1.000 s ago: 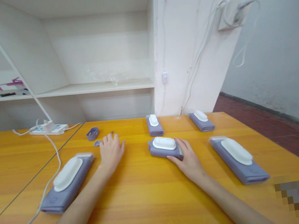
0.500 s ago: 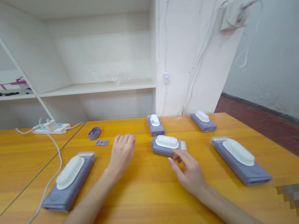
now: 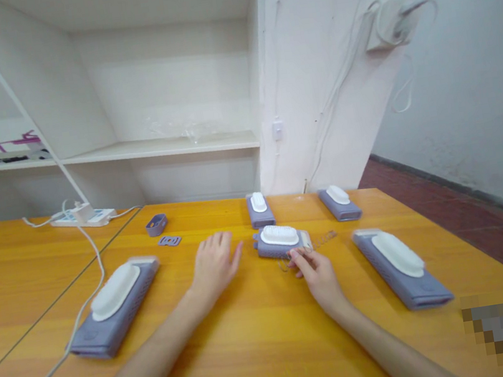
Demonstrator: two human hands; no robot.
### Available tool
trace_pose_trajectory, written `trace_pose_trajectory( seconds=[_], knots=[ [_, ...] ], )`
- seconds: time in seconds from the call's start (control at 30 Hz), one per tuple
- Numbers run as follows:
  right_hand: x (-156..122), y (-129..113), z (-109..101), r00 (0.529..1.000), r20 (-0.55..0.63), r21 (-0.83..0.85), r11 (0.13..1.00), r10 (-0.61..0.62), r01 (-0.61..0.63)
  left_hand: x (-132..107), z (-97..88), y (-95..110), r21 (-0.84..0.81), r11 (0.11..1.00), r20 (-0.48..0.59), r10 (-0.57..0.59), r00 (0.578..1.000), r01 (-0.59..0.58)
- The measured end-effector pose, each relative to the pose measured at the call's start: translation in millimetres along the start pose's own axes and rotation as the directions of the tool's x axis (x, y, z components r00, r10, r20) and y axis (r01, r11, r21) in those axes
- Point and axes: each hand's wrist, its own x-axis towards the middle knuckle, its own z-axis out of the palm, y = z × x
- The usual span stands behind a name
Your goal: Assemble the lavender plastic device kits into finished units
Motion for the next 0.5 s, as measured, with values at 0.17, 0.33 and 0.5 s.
trace_pose_trajectory(
  seconds=[0.17, 0.33, 0.5],
  knots=[
    [4.5, 2.1, -3.6, 0.999, -0.034, 0.007, 0.999, 0.037, -0.037, 5.4, 23.8, -60.6, 0.308, 0.854, 0.023, -0.447, 0.894, 0.419],
    [2.6, 2.2, -1.5, 1.000, -0.019, -0.028, 1.000, -0.013, 0.013, -3.2, 31.4, -64.2, 0.356, 0.838, 0.120, -0.480, 0.869, 0.414],
    [1.4, 5.7, -1.0, 1.000, 0.016, -0.018, 1.000, -0.018, 0.018, -14.7, 19.0, -12.2, 0.228, 0.956, 0.233, -0.236, 0.943, 0.183]
  ],
)
